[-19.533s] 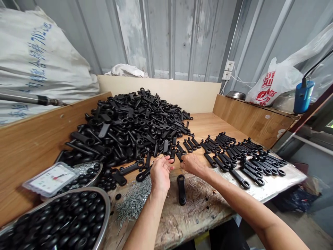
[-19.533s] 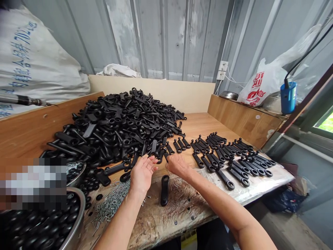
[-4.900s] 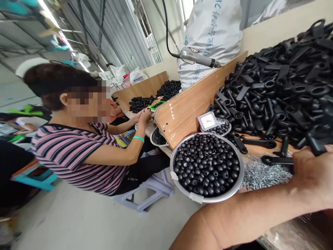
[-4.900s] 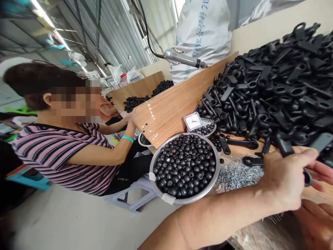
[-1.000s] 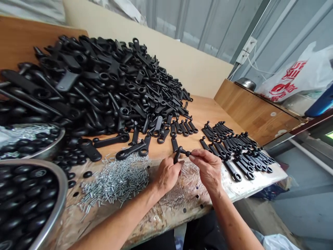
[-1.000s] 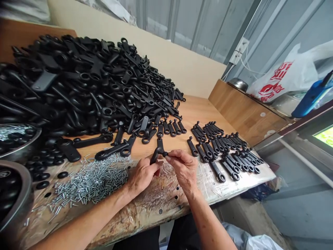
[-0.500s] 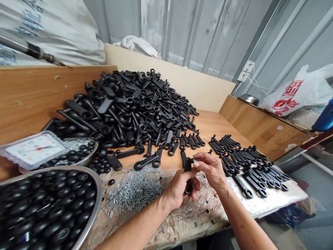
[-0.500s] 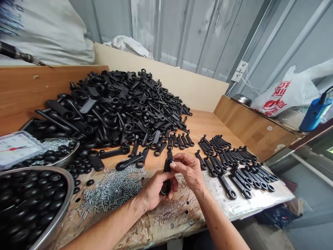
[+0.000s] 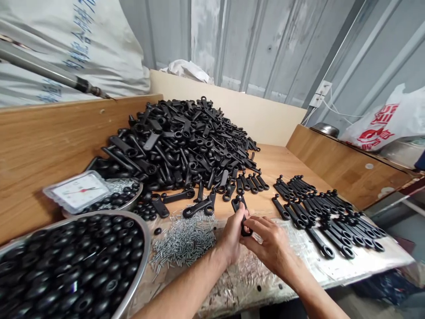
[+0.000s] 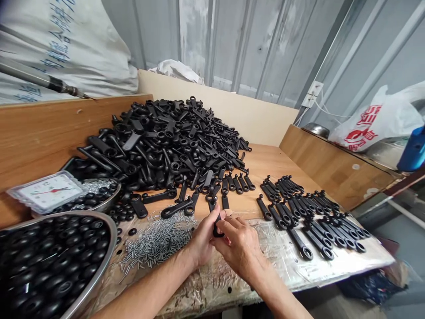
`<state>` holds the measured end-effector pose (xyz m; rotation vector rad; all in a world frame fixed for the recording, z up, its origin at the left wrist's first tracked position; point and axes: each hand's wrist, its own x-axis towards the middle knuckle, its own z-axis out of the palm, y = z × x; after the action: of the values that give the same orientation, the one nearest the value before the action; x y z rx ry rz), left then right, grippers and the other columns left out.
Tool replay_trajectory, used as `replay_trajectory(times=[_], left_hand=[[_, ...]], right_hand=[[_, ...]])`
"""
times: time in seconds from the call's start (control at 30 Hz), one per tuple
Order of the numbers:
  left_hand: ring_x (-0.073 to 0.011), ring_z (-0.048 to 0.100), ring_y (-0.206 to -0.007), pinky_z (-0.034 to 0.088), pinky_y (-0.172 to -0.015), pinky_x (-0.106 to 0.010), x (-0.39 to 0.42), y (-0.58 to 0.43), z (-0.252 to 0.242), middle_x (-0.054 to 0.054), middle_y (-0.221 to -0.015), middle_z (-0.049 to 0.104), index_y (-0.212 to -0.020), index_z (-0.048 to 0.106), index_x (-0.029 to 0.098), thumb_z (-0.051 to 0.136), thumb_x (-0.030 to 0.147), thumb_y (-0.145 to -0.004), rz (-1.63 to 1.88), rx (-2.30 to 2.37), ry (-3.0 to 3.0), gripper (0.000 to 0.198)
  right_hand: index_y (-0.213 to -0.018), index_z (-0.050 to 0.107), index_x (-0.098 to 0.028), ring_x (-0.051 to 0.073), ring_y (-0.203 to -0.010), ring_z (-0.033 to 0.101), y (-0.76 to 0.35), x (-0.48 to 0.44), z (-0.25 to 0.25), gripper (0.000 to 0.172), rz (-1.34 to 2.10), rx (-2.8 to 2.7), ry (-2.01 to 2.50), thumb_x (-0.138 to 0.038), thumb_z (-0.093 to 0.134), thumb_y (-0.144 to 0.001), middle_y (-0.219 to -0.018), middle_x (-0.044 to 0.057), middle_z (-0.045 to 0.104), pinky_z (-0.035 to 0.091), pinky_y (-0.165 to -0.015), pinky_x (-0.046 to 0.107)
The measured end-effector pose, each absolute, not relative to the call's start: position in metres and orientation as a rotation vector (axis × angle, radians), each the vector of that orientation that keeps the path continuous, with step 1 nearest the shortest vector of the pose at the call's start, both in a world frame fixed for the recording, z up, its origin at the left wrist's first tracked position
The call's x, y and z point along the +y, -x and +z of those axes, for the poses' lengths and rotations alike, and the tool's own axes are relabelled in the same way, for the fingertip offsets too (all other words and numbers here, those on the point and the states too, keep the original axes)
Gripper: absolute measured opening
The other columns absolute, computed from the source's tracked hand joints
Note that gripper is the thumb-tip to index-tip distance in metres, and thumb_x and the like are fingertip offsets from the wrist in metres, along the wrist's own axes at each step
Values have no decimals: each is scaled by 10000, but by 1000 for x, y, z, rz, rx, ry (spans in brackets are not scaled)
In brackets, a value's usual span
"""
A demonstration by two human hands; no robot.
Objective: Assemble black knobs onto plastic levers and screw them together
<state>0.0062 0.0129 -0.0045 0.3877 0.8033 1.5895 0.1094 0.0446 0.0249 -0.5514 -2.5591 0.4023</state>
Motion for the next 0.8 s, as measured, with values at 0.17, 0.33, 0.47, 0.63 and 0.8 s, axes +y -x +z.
replay_trajectory(times=[0.17,0.33,0.47,0.63,0.8], left_hand=[[-88,420,-581,346,-505,-198,11,-8,-5,9,-680,425,-760,462,143,563,570,-730,1578,810,-523,440],[-125,561,-672,365,-453,-190,12,6,0,-39,-966,532,-960,475,183,524,505,-783,1710,1158,-631,370],[-122,578,-663,382,-457,-184,12,24,11,-53,-986,540,-950,465,165,550,441,-760,1960,1302,-582,345],[-137,580,-687,400,-484,-194,9,34,21,-57,-978,555,-957,468,162,577,379,-720,2038,1247,-542,339],[-156,573,-675,396,-477,-208,8,35,27,-48,-919,576,-884,476,169,619,353,-651,2050,1237,-490,330]], right_hand=[[-921,595,-190,178,-769,545,-114,56,22,171,303,-2579,605,-121,573,-766,-841,30,621,387,-689,253],[-912,621,-183,198,-825,568,-117,93,19,131,79,-2643,949,-220,535,-822,-830,46,640,381,-681,251],[-940,626,-199,203,-883,577,-106,119,9,179,-39,-2798,1167,-272,503,-833,-890,61,646,378,-674,243],[-896,632,-184,203,-905,573,-89,127,5,165,-20,-2884,1119,-292,527,-829,-905,62,648,376,-711,244],[-909,618,-214,187,-949,547,-113,132,19,177,-62,-2794,1122,-350,513,-864,-945,34,634,377,-705,233]])
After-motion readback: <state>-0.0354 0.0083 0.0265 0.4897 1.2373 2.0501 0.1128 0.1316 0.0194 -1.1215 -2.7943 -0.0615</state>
